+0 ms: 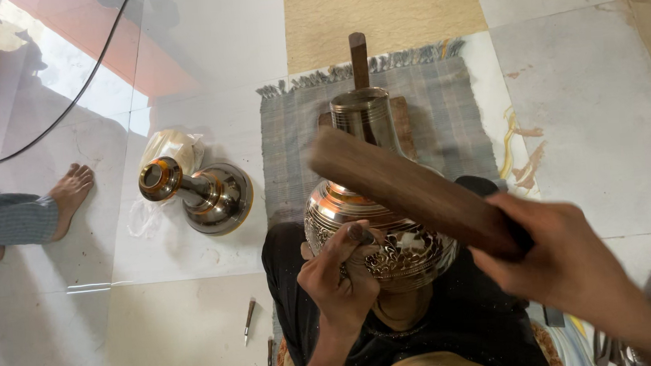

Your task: The person uses a chisel and wooden mallet to engrave decorative patterns onto a metal vase. They repeatedly strike the chisel with the mallet to create intricate designs on the vase's surface.

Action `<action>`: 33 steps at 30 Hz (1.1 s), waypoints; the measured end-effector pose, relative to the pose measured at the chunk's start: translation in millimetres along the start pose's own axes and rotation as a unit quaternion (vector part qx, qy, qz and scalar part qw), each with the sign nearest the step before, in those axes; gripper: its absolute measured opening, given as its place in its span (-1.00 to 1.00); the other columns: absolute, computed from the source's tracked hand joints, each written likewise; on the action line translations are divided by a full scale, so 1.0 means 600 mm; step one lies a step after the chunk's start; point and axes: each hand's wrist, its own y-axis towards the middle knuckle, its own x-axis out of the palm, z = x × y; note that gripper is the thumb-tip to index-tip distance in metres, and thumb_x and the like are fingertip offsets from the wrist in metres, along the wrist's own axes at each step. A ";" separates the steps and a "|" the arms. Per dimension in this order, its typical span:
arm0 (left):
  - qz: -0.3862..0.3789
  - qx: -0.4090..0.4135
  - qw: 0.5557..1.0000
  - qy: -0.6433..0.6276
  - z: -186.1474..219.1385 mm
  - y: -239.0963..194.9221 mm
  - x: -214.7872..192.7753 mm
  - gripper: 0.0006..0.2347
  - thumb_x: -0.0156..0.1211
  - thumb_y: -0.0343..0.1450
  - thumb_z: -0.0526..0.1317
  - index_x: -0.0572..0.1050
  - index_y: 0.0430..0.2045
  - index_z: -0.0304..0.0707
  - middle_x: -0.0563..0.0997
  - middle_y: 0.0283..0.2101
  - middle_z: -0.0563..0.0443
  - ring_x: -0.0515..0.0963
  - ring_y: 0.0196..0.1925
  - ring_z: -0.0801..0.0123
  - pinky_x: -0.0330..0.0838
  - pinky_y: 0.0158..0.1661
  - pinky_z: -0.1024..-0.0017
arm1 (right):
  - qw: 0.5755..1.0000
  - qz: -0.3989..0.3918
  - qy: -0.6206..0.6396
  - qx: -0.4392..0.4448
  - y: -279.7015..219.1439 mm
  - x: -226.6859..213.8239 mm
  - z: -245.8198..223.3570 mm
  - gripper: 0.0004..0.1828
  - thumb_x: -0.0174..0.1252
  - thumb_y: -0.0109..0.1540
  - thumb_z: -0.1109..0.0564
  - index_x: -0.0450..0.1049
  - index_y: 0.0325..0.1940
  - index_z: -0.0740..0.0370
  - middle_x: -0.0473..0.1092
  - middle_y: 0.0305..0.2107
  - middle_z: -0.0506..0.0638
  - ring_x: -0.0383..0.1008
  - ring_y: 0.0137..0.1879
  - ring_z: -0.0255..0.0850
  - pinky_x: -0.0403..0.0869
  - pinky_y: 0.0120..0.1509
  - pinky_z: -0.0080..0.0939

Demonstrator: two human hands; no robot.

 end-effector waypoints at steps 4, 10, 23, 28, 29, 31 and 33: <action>-0.015 -0.002 0.999 0.050 -0.010 -0.004 -0.005 -0.69 0.10 0.37 -0.60 0.58 -0.06 -0.37 0.79 -0.27 -0.04 0.81 -0.33 0.45 0.60 -0.40 0.63 | 0.987 -0.009 -0.063 -0.145 0.017 -0.074 -0.076 -0.57 0.35 0.07 0.00 0.46 0.00 0.01 0.47 -0.59 -0.11 0.48 -0.59 -0.32 0.48 -0.45 -0.24; 0.016 -0.016 0.999 0.028 -0.018 -0.025 -0.006 -0.64 0.04 0.30 -0.62 0.46 0.00 -0.56 0.74 -0.24 -0.10 0.79 -0.22 0.38 0.66 -0.20 0.55 | 0.974 -0.067 -0.033 -0.216 0.023 -0.109 -0.149 -0.71 0.32 0.08 0.14 0.44 -0.16 0.10 0.43 -0.59 -0.11 0.46 -0.55 -0.31 0.45 -0.48 -0.24; 0.002 -0.042 0.998 0.053 0.005 0.001 -0.012 -0.73 0.02 0.26 -0.65 0.51 -0.20 -0.58 0.73 -0.37 -0.12 0.77 -0.35 0.38 0.60 -0.27 0.62 | 0.958 -0.115 -0.232 -0.125 0.009 -0.141 -0.209 -0.66 0.26 0.05 0.15 0.33 -0.15 0.15 0.41 -0.52 -0.06 0.45 -0.53 -0.21 0.50 -0.44 -0.14; -0.011 -0.018 0.997 0.068 0.004 0.006 -0.015 -0.62 0.01 0.21 -0.65 0.51 -0.08 -0.62 0.73 -0.34 -0.16 0.76 -0.36 0.34 0.57 -0.32 0.59 | 0.924 -0.127 -0.345 -0.102 0.007 -0.138 -0.203 -0.62 0.21 0.10 0.14 0.27 -0.06 0.16 0.42 -0.51 -0.06 0.45 -0.51 -0.21 0.47 -0.38 -0.16; -0.016 -0.021 0.997 0.066 0.003 0.004 -0.016 -0.68 0.04 0.24 -0.65 0.53 -0.16 -0.53 0.74 -0.36 -0.12 0.75 -0.39 0.39 0.54 -0.34 0.60 | 0.938 -0.124 -0.303 -0.109 0.006 -0.137 -0.202 -0.61 0.25 0.06 0.14 0.31 -0.08 0.15 0.43 -0.52 -0.05 0.46 -0.52 -0.19 0.46 -0.38 -0.13; -0.025 -0.025 0.997 0.064 0.000 0.002 -0.017 -0.76 0.11 0.29 -0.64 0.56 -0.33 -0.36 0.75 -0.41 -0.05 0.73 -0.46 0.47 0.48 -0.39 0.62 | 0.939 -0.126 -0.302 -0.103 0.005 -0.136 -0.201 -0.61 0.24 0.07 0.13 0.31 -0.07 0.15 0.43 -0.52 -0.06 0.46 -0.52 -0.19 0.47 -0.37 -0.14; -0.019 -0.016 0.998 0.055 -0.004 0.003 -0.017 -0.69 0.08 0.25 -0.64 0.52 -0.16 -0.53 0.73 -0.35 -0.10 0.75 -0.39 0.41 0.55 -0.36 0.61 | 0.928 -0.126 -0.339 -0.094 0.003 -0.135 -0.201 -0.63 0.20 0.14 0.12 0.27 -0.03 0.16 0.40 -0.49 -0.08 0.44 -0.51 -0.23 0.47 -0.38 -0.18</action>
